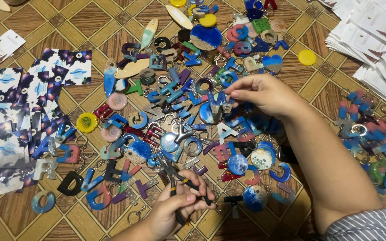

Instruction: The person attaches metal rings and chains to resin letter charms using pliers.

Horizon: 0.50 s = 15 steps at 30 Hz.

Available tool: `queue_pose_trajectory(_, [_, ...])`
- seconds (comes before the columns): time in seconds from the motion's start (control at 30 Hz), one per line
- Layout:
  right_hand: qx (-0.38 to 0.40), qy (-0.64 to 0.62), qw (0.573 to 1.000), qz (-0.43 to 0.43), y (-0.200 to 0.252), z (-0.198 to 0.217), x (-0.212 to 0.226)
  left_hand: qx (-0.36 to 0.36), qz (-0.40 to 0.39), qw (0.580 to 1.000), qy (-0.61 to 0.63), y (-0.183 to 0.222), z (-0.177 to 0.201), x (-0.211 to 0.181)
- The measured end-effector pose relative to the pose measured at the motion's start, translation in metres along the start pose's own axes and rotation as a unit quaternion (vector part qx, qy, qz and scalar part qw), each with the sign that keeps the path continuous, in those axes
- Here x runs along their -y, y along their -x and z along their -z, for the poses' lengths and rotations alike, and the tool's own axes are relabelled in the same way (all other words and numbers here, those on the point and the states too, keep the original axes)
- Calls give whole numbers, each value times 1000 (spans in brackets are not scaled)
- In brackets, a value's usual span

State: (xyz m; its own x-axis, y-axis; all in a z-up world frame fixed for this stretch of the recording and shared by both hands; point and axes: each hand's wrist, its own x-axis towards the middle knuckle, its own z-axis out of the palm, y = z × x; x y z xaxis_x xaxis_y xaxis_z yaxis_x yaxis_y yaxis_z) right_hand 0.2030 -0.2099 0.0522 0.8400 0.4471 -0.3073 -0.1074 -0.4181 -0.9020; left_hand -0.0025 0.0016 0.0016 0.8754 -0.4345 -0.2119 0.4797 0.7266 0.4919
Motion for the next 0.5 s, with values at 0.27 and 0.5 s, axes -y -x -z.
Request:
queue_pose_trajectory(0.27, [34,5,999,9,10,-5,9,-4,2,1000,5,0,0,0])
queue_pose_trajectory(0.5, [39,55,998,-17,21,-10,26,2,-3,1000,18,0,1,2])
